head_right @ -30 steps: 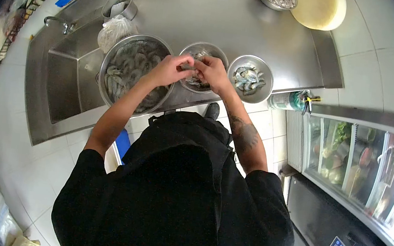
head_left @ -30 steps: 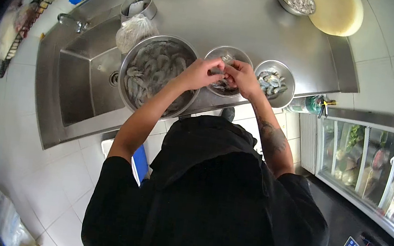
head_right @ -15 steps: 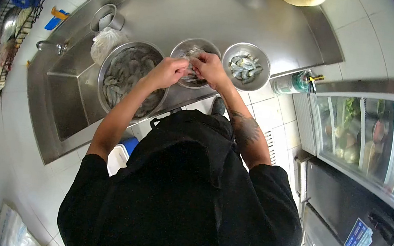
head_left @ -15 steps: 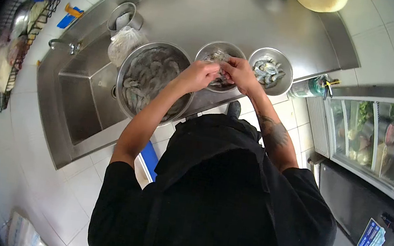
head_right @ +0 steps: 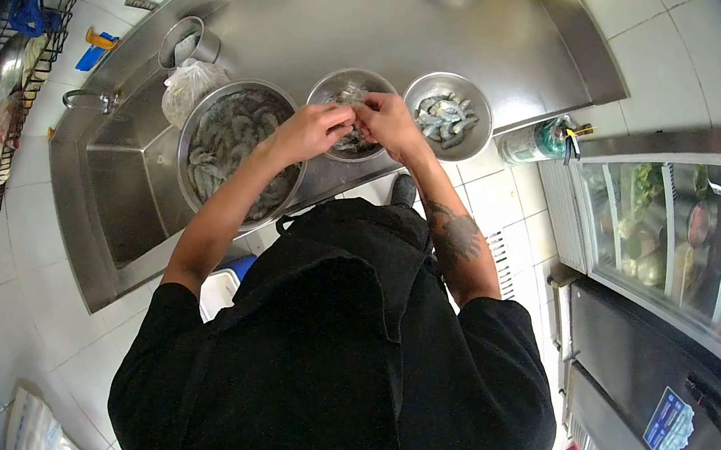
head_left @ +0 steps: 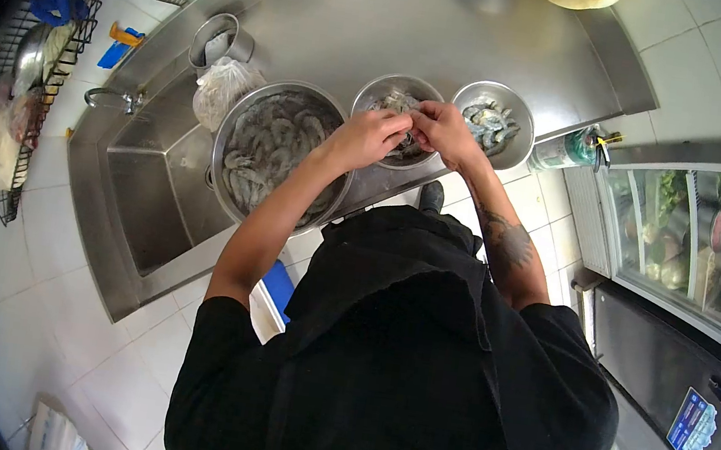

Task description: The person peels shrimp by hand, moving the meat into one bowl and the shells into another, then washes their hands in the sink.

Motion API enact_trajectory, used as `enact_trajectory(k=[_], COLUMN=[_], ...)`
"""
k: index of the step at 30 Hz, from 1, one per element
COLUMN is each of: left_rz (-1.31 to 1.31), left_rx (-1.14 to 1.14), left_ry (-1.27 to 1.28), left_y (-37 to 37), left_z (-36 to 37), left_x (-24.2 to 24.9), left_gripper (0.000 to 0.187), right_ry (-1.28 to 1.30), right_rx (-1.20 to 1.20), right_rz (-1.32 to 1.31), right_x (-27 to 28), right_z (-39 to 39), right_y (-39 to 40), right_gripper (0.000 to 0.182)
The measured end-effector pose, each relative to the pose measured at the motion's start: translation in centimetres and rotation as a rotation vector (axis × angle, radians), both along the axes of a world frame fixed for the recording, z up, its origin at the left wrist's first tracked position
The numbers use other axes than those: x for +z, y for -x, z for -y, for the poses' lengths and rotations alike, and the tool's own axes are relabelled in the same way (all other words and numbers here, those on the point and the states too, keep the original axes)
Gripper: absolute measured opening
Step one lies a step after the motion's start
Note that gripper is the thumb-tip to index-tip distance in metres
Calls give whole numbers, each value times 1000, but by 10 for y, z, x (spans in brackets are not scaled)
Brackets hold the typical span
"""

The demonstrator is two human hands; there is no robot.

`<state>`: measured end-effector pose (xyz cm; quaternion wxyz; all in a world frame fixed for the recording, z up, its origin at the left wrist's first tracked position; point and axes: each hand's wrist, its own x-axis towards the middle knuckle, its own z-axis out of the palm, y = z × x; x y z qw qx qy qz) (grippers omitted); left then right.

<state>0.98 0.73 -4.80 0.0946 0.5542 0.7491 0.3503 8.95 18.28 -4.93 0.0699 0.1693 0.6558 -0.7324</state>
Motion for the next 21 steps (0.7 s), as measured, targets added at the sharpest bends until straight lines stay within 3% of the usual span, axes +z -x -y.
enact_trajectory(k=[5, 7, 10, 13, 16, 21], left_rz=[-118, -1, 126, 66, 94, 56], left_rx=[13, -11, -17, -56, -62, -24], left_ry=[-45, -23, -103, -139, -111, 72], left_y=[0, 2, 0, 1, 2, 17], left_z=[-2, -2, 0, 3, 10, 20], left_x=[-3, 1, 9, 5, 5, -5], left_gripper=[12, 10, 10, 6, 7, 16], right_ry=[-85, -148, -20, 103, 17, -286], right_rx=[2, 0, -59, -82, -98, 90], right_rz=[23, 49, 13, 31, -12, -39], right_x=[-5, -3, -1, -3, -2, 15], right_z=[-5, -7, -6, -15, -39, -86], right_y=[2, 1, -4, -7, -15, -32], right_gripper=[22, 22, 23, 18, 18, 16])
